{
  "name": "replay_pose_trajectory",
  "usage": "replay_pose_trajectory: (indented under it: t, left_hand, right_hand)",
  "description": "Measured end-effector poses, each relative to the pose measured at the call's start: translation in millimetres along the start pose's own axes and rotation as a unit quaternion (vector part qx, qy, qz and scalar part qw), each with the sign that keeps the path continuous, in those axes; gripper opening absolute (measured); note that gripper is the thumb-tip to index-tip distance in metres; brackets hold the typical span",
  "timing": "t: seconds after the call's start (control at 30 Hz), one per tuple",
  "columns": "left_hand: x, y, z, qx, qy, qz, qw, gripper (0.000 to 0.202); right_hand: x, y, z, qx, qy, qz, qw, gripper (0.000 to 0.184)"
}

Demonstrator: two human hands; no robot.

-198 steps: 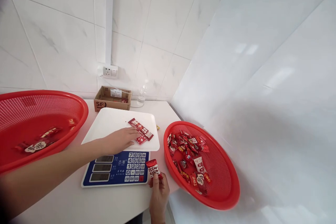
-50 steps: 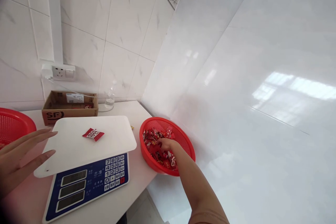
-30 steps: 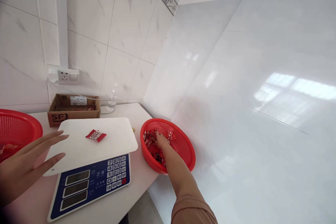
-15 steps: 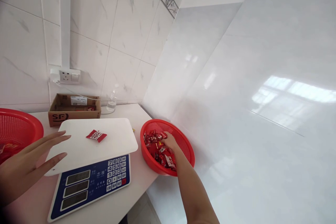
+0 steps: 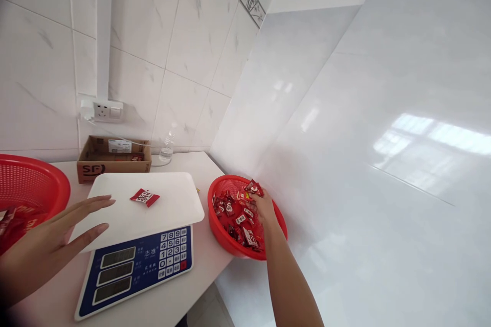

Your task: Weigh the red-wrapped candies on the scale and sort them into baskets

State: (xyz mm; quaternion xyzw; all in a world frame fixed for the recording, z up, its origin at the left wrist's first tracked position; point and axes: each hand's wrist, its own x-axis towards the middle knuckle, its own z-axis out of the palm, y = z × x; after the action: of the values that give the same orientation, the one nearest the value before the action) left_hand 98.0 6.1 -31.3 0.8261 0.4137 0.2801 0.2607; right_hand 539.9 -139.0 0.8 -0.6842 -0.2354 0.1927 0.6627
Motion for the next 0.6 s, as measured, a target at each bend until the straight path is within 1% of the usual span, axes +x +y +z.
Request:
replay_pose_trajectory:
  t: [0.07, 0.13, 0.2, 0.27, 0.33, 0.37, 0.43, 0.5, 0.53, 0.6]
  left_hand:
    - [-3, 8, 0.6, -0.043, -0.025, -0.026, 0.998, 0.055]
    - [-7, 16, 2.9, -0.117, -0.037, -0.047, 0.991, 0.057]
    - [-12, 24, 6.6, -0.212, -0.054, -0.049, 0.974, 0.058]
    - [-15, 31, 10.2, -0.296, -0.092, -0.038, 0.950, 0.063]
    - [-18, 39, 12.9, -0.361, -0.135, -0.041, 0.922, 0.075]
    - [-20, 42, 13.9, -0.397, -0.147, -0.052, 0.905, 0.082]
    - [-21, 50, 15.4, -0.481, -0.148, -0.078, 0.861, 0.093]
    - [-21, 55, 16.5, -0.548, -0.132, -0.107, 0.819, 0.098]
    - [-21, 57, 16.7, -0.562, -0.124, -0.122, 0.808, 0.099]
    - [-18, 57, 16.4, -0.557, -0.109, -0.149, 0.809, 0.096]
  right_hand:
    - [-7, -9, 9, 0.041, -0.013, -0.015, 0.999, 0.032]
    - [-19, -19, 23, 0.084, -0.046, -0.025, 0.995, 0.030]
    - [-36, -25, 43, 0.123, -0.092, -0.026, 0.988, 0.029]
    - [-59, -27, 70, 0.154, -0.147, -0.011, 0.977, 0.032]
    - [-85, -23, 100, 0.202, -0.223, 0.044, 0.953, 0.035]
    - [-99, -20, 115, 0.214, -0.260, 0.082, 0.938, 0.034]
    - [-125, -14, 144, 0.224, -0.324, 0.149, 0.907, 0.032]
    - [-145, -7, 169, 0.222, -0.375, 0.187, 0.880, 0.034]
    - [-153, -5, 179, 0.223, -0.389, 0.197, 0.872, 0.037]
    - [-162, -2, 195, 0.223, -0.396, 0.207, 0.866, 0.042]
